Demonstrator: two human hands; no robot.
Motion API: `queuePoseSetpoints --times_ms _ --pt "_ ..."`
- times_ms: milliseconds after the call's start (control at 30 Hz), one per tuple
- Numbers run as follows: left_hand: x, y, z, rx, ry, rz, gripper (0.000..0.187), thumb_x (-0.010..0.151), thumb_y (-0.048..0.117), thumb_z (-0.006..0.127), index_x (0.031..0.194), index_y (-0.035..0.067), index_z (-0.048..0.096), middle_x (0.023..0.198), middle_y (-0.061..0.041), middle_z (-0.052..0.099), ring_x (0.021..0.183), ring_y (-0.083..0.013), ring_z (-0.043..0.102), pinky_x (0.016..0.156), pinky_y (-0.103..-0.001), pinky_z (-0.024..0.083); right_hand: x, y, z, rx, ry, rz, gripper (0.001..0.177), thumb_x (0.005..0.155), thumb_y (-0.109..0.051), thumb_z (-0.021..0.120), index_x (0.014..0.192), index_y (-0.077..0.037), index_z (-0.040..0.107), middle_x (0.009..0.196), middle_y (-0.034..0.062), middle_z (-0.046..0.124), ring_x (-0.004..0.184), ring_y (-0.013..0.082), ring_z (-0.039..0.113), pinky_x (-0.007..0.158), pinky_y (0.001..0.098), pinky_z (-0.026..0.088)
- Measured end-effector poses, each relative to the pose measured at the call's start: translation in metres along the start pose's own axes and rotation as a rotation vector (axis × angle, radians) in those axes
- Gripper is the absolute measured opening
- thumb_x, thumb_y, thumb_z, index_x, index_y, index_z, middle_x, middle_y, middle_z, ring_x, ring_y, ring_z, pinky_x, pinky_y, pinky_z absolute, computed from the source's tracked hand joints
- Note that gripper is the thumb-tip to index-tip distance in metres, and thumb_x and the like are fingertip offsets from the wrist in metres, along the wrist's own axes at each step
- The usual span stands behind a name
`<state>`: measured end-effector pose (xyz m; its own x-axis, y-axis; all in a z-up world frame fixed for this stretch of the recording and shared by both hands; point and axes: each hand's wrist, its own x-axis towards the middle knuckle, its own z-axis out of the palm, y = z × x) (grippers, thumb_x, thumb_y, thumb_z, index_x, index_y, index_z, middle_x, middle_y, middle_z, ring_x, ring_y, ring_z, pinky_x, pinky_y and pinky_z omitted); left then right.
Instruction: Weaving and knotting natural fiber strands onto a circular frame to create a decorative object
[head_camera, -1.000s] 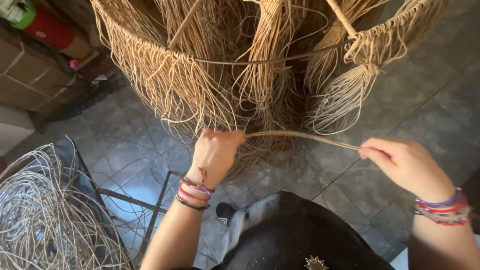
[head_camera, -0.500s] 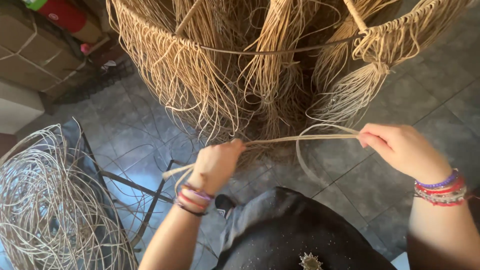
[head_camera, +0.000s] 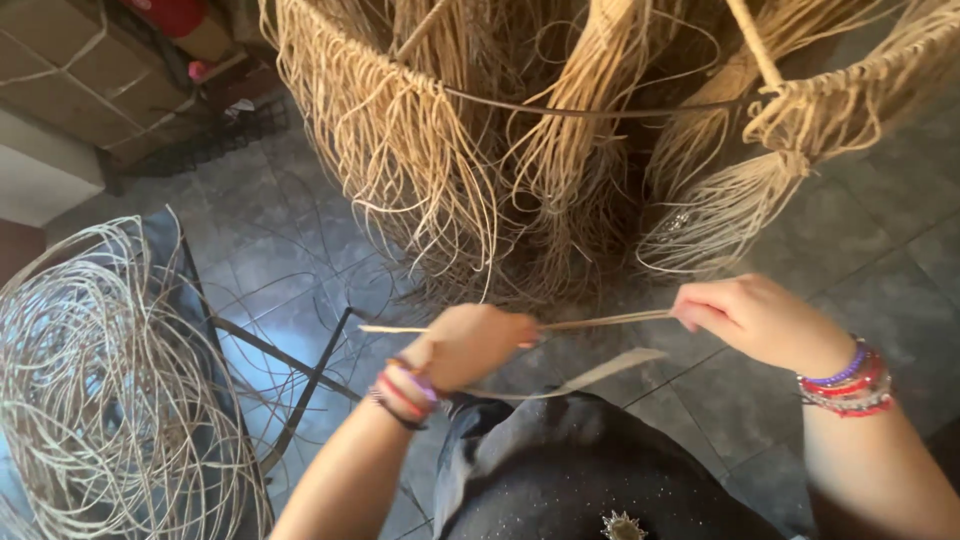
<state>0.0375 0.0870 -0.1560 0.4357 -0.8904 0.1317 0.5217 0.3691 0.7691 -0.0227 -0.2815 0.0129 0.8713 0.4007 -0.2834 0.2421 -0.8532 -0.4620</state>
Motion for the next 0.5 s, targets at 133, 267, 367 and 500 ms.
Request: queuePoseSetpoints --times_ms 133,267,367,500 --pt "-0.001 0.120 0.086 1.709 0.143 -0.569 0.038 0.102 0.051 0.039 0.120 0.027 0.061 0.110 -0.005 0.072 0.099 -0.0321 0.069 0.083 -0.047 0.052 0.027 -0.023 0.009 0.008 -0.028 0.015 0.029 0.100 -0.032 0.050 0.085 -0.023 0.073 0.077 -0.0099 0.081 0.070 0.0092 0.079 0.073 0.0294 0.061" --pt "0.050 0.135 0.132 1.455 0.214 -0.298 0.076 0.094 0.038 0.063 0.154 0.002 0.032 0.143 -0.027 0.055 0.118 -0.0448 0.063 0.096 -0.052 0.049 0.065 -0.080 0.032 -0.119 0.107 -0.116 0.026 0.099 -0.032 0.061 0.077 -0.019 0.063 0.065 -0.0038 0.071 0.057 0.0184 0.070 0.049 0.0404 0.052" --pt "0.041 0.070 0.088 2.236 0.381 0.105 0.037 0.102 0.054 0.060 0.082 0.023 0.059 0.059 0.006 0.063 0.045 -0.0156 0.064 0.037 -0.032 0.046 0.078 -0.096 0.014 -0.047 0.103 -0.113 0.023 0.099 -0.028 0.058 0.080 -0.021 0.068 0.060 -0.0041 0.068 0.049 0.0137 0.063 0.050 0.0337 0.046" --pt "-0.016 0.147 0.040 2.069 0.120 -0.172 0.019 0.099 0.015 0.060 0.116 0.019 0.067 0.059 0.007 0.063 0.044 -0.0172 0.065 0.036 -0.036 0.051 0.083 -0.067 0.004 -0.043 0.042 0.082 0.027 0.102 -0.038 0.049 0.091 -0.026 0.071 0.055 -0.0109 0.062 0.042 0.0033 0.055 0.042 0.0205 0.047"
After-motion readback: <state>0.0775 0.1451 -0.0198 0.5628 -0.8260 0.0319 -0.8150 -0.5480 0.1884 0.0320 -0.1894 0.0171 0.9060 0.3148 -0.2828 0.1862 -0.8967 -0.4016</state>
